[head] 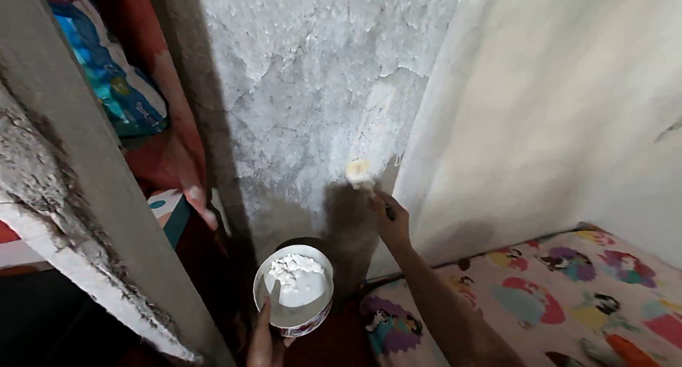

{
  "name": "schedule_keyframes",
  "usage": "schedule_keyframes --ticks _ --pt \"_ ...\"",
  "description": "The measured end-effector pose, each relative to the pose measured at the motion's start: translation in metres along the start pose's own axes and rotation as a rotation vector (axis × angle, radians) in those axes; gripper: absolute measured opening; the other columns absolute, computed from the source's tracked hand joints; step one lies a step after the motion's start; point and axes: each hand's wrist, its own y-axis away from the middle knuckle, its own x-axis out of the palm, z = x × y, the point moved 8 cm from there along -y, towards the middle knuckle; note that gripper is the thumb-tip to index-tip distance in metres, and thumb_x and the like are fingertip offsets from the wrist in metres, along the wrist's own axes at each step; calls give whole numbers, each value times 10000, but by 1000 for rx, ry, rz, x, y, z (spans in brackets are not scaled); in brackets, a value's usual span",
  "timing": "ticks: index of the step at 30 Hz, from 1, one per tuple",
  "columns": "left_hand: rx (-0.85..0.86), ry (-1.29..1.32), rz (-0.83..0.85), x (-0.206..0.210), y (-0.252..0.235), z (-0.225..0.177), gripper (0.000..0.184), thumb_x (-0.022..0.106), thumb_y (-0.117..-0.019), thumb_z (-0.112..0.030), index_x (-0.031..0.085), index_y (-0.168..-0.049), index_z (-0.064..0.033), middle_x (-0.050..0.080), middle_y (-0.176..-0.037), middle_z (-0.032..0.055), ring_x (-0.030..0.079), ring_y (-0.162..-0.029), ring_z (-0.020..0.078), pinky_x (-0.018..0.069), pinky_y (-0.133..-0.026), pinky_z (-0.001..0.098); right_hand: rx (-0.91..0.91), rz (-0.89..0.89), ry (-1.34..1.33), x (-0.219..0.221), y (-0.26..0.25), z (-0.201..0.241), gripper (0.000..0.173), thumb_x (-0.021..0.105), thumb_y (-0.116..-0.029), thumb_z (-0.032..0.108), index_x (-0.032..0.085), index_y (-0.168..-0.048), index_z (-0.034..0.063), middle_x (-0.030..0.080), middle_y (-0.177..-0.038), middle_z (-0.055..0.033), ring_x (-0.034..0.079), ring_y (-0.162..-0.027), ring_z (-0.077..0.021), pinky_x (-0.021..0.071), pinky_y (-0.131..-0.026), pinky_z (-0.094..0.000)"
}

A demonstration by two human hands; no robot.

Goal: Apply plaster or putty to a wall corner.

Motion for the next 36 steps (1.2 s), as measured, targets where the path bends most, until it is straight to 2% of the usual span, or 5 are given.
schedule_keyframes --ticks 4,11,21,27,36 --pt "-24 -9 -9 2 4 3 495 399 -1081 -480 526 -1387 -112 706 -1065 188 723 -798 301 607 -594 432 -33 -69 -114 -34 -7 26 323 497 -1062 144 668 -1213 -85 744 -994 -154 742 -874 -161 625 -835 -347" --pt "-14 6 -24 -3 1 2 500 431 -1075 -468 479 -1431 -119 695 -1114 207 723 -842 338 611 -615 473 -44 -286 -342 -76 -64 -15 425 466 -1101 258 537 -1394 -41 706 -1184 -135 732 -993 -187 608 -920 -369" --pt "-14 -35 -8 -1 -3 2 481 412 -1084 -456 484 -1425 -124 692 -1115 204 720 -834 328 607 -606 461 297 -202 -201 -42 86 -139 341 475 -1080 134 627 -1250 -120 732 -1033 -185 740 -877 -163 619 -853 -328" --pt "-12 -53 -1 0 -1 6 471 423 -1082 -449 508 -1401 -113 705 -1064 200 721 -776 307 600 -563 425 327 -154 -39 -64 7 -80 325 501 -1081 183 679 -1160 -77 725 -962 -174 724 -835 -196 612 -820 -380" --pt "-7 -62 -4 -5 -2 3 478 406 -1085 -461 514 -1390 -109 705 -1051 197 723 -775 309 609 -563 432 -122 -321 -215 -116 -91 30 338 462 -1084 193 614 -1260 -52 732 -1010 -85 736 -858 -140 632 -828 -349"
